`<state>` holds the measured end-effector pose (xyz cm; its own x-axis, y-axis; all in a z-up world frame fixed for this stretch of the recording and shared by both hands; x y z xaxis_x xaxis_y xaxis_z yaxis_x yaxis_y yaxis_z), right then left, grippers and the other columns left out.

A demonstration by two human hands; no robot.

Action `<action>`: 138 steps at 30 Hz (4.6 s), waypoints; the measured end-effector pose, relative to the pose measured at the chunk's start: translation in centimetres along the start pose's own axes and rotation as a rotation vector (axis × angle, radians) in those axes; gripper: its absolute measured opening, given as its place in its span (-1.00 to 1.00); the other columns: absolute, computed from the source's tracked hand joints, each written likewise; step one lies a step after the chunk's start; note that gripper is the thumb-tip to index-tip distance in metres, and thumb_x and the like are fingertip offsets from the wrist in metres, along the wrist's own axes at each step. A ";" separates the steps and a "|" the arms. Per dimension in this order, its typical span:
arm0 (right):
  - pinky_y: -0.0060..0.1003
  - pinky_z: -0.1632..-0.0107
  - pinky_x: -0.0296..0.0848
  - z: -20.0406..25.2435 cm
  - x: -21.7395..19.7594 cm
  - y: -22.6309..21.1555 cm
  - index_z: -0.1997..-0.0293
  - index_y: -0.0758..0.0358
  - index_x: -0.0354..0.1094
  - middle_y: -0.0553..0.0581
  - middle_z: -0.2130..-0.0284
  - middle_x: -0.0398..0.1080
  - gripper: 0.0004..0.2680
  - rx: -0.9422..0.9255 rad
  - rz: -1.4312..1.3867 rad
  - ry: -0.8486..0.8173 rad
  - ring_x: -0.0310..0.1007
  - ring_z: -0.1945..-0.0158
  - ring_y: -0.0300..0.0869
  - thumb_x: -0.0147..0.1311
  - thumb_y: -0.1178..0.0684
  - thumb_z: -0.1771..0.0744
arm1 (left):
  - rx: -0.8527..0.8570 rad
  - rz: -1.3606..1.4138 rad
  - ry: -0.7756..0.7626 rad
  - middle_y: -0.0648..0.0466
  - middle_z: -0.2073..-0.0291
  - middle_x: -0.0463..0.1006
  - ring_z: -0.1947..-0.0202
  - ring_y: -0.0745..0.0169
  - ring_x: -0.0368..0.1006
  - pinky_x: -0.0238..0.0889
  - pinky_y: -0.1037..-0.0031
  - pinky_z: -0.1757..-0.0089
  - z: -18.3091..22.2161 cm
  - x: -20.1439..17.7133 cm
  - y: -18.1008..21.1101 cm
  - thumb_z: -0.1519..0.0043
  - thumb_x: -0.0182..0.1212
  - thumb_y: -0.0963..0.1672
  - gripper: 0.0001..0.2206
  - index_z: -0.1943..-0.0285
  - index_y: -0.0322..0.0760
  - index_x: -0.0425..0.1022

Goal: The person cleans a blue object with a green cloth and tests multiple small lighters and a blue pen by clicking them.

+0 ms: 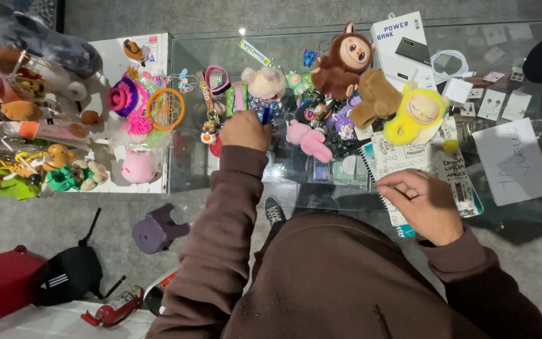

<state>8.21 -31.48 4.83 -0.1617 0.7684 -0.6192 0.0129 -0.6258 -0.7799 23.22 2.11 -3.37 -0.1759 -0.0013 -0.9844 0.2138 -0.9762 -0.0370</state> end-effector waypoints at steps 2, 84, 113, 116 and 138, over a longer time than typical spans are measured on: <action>-0.38 0.41 0.47 -0.9 0.3 -1.8 0.20 0.22 0.60 0.11 0.51 0.52 -0.93 0.017 -0.080 -0.008 0.42 0.52 -0.25 0.25 0.17 -0.30 | 0.024 0.076 -0.034 -0.05 0.27 0.62 0.24 -0.19 0.62 0.49 0.06 0.26 0.6 -1.0 -0.1 -0.11 0.37 0.08 -0.64 0.17 -0.23 0.63; -0.40 0.79 0.28 -3.9 18.0 -9.8 0.37 0.52 0.31 0.33 0.69 0.37 -0.83 0.275 -0.794 -0.180 0.25 0.79 -0.25 0.31 0.28 -0.22 | -0.073 1.886 -0.466 -0.06 0.48 0.61 0.53 0.41 0.45 0.38 0.65 0.39 12.6 -1.2 -3.2 -0.17 0.19 -0.24 -0.81 0.12 -0.49 0.64; -0.41 0.82 0.31 -3.8 17.7 -10.6 0.37 0.56 0.31 0.32 0.72 0.33 -0.82 0.339 -0.790 -0.199 0.26 0.79 -0.23 0.32 0.26 -0.22 | -0.087 1.937 -0.541 -0.05 0.51 0.56 0.56 0.44 0.38 0.28 0.70 0.45 13.1 -1.6 -3.0 -0.11 0.19 -0.24 -0.78 0.11 -0.54 0.61; -0.40 0.82 0.31 -3.8 17.7 -10.6 0.37 0.57 0.31 0.32 0.72 0.33 -0.82 0.342 -0.789 -0.205 0.26 0.78 -0.23 0.31 0.27 -0.22 | -0.082 1.898 -0.541 -0.05 0.49 0.57 0.55 0.41 0.39 0.30 0.67 0.44 13.0 -1.8 -3.1 -0.11 0.20 -0.24 -0.79 0.11 -0.52 0.61; -0.39 0.81 0.37 -3.7 18.5 -9.6 0.37 0.54 0.31 0.34 0.70 0.38 -0.82 0.351 -0.792 -0.218 0.29 0.75 -0.21 0.31 0.28 -0.22 | -0.096 1.749 -0.490 -0.01 0.54 0.57 0.53 0.38 0.40 0.28 0.65 0.39 13.1 -2.8 -3.5 -0.15 0.14 -0.19 -0.81 0.20 -0.39 0.66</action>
<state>8.73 -10.71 0.52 -0.1789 0.9726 0.1486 -0.4793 0.0458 -0.8765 10.39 2.71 1.73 0.0555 -0.9698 0.2374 0.4866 0.2339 0.8417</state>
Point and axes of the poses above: each hand's wrist, its own z-axis away from the middle knuckle, its own x-axis out of the palm, y = z × x, the point moved 7 cm from there along -z, towards the middle knuckle
